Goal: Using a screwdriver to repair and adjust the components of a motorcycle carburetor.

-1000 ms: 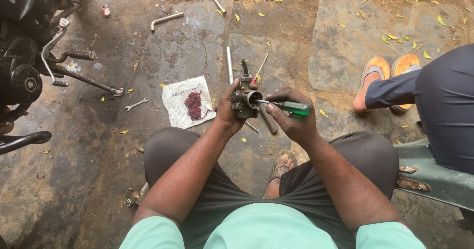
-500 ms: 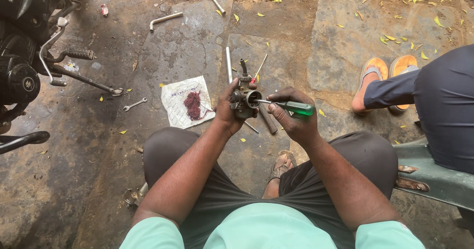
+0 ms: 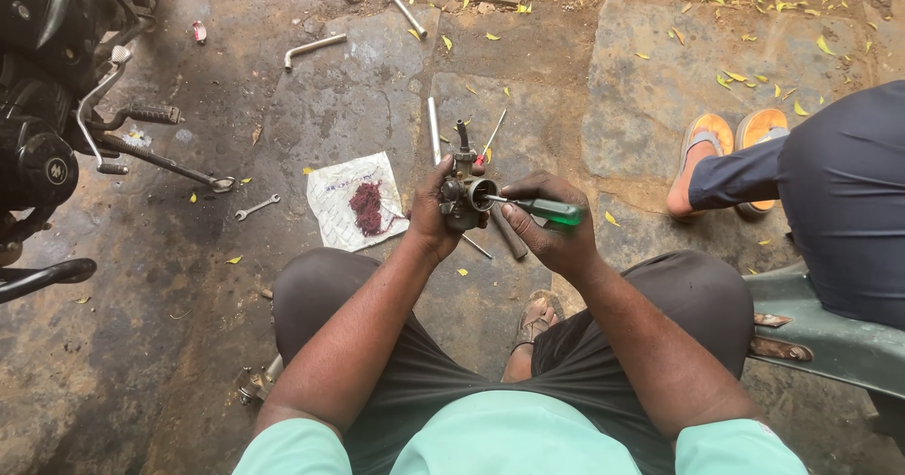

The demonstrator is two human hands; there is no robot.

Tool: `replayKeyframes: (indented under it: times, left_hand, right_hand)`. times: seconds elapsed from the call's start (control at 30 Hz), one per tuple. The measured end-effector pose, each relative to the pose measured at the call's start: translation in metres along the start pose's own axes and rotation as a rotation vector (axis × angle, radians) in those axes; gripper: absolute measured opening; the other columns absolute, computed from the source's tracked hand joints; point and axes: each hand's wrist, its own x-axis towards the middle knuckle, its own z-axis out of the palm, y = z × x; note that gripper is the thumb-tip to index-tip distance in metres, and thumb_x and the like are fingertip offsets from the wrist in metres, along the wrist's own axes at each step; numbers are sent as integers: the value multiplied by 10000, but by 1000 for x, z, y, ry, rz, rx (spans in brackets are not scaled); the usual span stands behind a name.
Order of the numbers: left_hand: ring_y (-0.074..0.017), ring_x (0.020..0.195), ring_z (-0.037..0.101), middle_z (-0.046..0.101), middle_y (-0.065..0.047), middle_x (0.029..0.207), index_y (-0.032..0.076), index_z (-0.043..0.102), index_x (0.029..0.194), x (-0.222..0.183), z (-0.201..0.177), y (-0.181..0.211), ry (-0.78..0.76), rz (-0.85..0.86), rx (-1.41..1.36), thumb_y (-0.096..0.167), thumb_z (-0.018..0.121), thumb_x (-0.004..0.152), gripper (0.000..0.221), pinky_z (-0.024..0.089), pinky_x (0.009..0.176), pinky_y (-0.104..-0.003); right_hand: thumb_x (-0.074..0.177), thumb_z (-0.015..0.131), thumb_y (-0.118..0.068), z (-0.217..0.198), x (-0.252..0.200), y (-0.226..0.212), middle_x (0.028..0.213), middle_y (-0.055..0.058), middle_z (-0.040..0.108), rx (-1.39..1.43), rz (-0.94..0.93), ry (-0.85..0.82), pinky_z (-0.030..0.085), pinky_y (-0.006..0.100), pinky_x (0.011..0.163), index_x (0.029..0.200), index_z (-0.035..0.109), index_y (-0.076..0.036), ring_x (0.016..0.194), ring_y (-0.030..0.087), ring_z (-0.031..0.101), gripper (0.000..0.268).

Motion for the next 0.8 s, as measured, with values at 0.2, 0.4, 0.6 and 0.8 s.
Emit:
replayKeyframes:
  times: [0.2, 0.4, 0.6, 0.8]
  left_hand:
    - [-211, 747, 673, 707, -63, 865, 100, 718, 1094, -1, -2, 0, 27, -10, 31, 587, 522, 967, 540, 562, 597, -415]
    - [-207, 734, 677, 709, -64, 859, 103, 725, 1094, -2, 0, 1, 31, -14, 81, 613, 529, 943, 567, 562, 586, -413]
    - [-206, 714, 677, 712, -67, 861, 115, 715, 1100, -4, 2, 0, 58, -43, 93, 626, 529, 938, 568, 551, 572, -395]
    - [-208, 762, 710, 721, -80, 875, 103, 703, 1114, -5, 6, 1, 49, -35, 117, 632, 534, 926, 586, 582, 566, -405]
  right_hand:
    - [941, 766, -59, 1, 0, -1, 1026, 82, 730, -24, 5, -31, 585, 288, 826, 1104, 720, -25, 958, 154, 719, 173]
    - [929, 791, -102, -6, 3, 0, 991, 64, 749, -82, 76, -48, 584, 281, 774, 1106, 725, -37, 897, 139, 719, 200]
    - [925, 796, -143, -11, 4, -1, 1045, 55, 758, -50, 246, -47, 598, 276, 813, 1136, 736, -71, 966, 136, 737, 231]
    - [929, 794, -126, -14, 4, -2, 1051, 67, 749, -88, 140, -71, 599, 279, 831, 1131, 740, -49, 981, 150, 736, 223]
